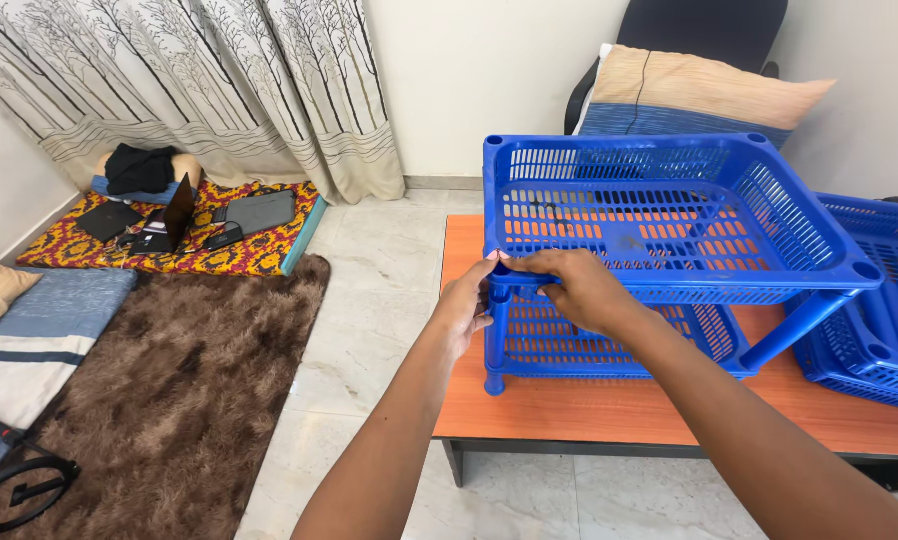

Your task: The person assembles a blue plastic storage rack by inserting vertical poles into the corners of stacked baskets. They place each basket onto the poles, align the holes, and secure the structure layer by layer until a three-tier rack is formed.

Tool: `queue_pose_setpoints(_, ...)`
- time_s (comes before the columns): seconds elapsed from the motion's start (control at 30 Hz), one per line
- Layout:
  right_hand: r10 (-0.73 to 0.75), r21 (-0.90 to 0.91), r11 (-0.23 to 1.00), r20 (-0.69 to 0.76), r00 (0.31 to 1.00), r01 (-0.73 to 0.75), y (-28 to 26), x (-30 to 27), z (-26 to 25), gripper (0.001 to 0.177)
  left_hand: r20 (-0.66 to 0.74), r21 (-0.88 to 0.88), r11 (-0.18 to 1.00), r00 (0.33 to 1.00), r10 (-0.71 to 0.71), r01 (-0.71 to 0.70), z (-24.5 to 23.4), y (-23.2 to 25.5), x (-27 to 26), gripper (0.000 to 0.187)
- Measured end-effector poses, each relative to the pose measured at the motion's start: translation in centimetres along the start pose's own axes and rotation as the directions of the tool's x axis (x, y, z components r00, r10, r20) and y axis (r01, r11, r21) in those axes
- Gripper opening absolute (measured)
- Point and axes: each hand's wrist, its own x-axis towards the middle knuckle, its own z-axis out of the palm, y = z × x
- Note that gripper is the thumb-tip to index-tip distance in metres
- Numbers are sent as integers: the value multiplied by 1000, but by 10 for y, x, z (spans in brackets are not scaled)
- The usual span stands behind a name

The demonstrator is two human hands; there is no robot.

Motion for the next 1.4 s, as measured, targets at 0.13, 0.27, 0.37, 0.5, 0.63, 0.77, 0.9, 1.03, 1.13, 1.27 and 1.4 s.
queue_pose_setpoints(0.13, 16, -46, 999, -6, 1000, -17, 3, -6, -5, 58, -9, 30, 998, 999, 48, -47, 7, -3, -1, 93)
queue_pose_setpoints(0.27, -14, -69, 998, -6, 1000, 14, 1, -7, -6, 59, -25, 61, 997, 998, 59, -57, 11, -2, -5, 98)
queue_pose_setpoints(0.37, -27, -87, 996, 12, 1000, 28, 1, -7, -7, 57, -52, 92, 995, 998, 44, -39, 12, -1, -7, 99)
queue_pose_setpoints(0.5, -37, -84, 996, 25, 999, 39, 3, -7, -7, 59, -102, 113, 993, 994, 31, -19, 11, -2, -11, 102)
queue_pose_setpoints(0.63, 8, -91, 996, 55, 998, -3, 2, -10, -12, 59, -67, 102, 994, 997, 43, -36, 16, -2, -12, 98)
queue_pose_setpoints(0.77, 79, -67, 995, 54, 995, -76, -3, -14, -12, 62, -38, 37, 998, 998, 45, -43, 16, -3, -12, 89)
queue_pose_setpoints(0.9, 243, -7, 970, 101, 965, -244, -4, -16, -8, 72, -68, 45, 998, 997, 39, -36, 16, -8, -11, 78)
queue_pose_setpoints(1.03, 94, -356, 934, 145, 985, -36, -2, -14, -1, 62, -86, 101, 995, 996, -18, 26, 17, -6, -2, 71)
queue_pose_setpoints(1.13, 138, -440, 896, 151, 979, -59, 1, -17, 8, 53, -64, 109, 994, 998, -23, 30, 12, -6, 5, 64)
queue_pose_setpoints(1.27, 156, -505, 858, 89, 984, -90, -1, -22, 17, 46, -51, 80, 996, 998, -45, 49, 10, -16, 11, 47)
queue_pose_setpoints(1.4, 160, -598, 794, 40, 986, -105, -12, -16, 19, 62, -146, 219, 963, 971, 190, -155, 22, -17, 16, 52)
